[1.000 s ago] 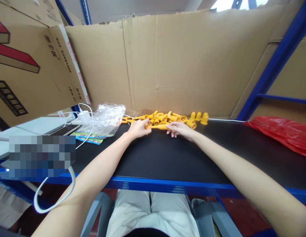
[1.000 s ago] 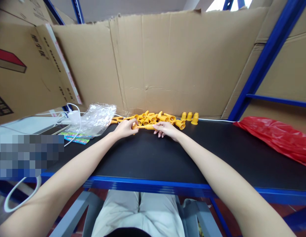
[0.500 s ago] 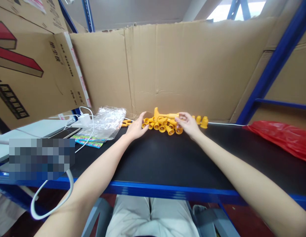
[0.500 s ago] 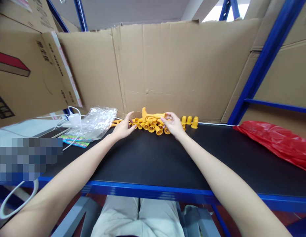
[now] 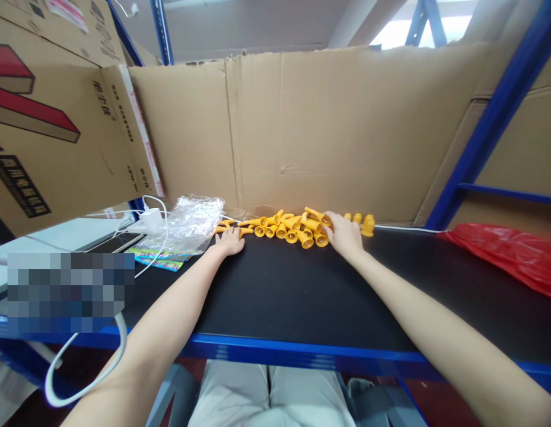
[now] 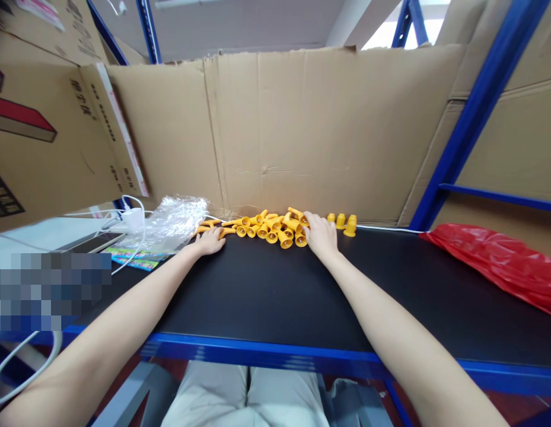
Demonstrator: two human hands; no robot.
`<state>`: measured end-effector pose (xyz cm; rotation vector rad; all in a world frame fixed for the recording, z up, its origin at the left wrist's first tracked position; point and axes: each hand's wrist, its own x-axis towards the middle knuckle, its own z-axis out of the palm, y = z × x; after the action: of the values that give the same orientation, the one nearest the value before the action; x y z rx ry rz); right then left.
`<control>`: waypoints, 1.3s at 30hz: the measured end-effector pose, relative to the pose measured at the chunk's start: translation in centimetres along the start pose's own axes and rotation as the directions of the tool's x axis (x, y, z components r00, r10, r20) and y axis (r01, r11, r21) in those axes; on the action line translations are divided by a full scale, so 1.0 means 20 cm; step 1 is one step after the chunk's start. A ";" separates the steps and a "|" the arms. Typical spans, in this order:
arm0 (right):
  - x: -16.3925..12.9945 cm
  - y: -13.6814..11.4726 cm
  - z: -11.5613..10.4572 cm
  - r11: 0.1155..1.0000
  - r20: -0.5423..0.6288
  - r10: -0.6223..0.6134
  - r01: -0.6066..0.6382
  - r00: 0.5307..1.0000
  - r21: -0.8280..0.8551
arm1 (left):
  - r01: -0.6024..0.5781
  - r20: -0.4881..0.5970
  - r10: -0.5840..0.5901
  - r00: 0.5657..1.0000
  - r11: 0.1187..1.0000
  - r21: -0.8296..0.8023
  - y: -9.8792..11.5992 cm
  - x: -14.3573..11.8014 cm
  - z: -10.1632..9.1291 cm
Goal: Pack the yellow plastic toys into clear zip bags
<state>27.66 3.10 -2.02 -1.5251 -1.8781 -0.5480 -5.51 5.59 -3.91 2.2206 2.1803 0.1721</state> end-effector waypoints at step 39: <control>0.05 0.31 -0.06 0.930 0.419 0.363 -0.354 0.833 -0.102 | -0.004 -0.128 0.020 0.992 0.992 0.122 0.03 -0.07 -0.10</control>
<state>33.88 4.47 -0.98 -2.0846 -1.8203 -0.0512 -5.12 4.13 -1.90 2.3495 2.3021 0.1925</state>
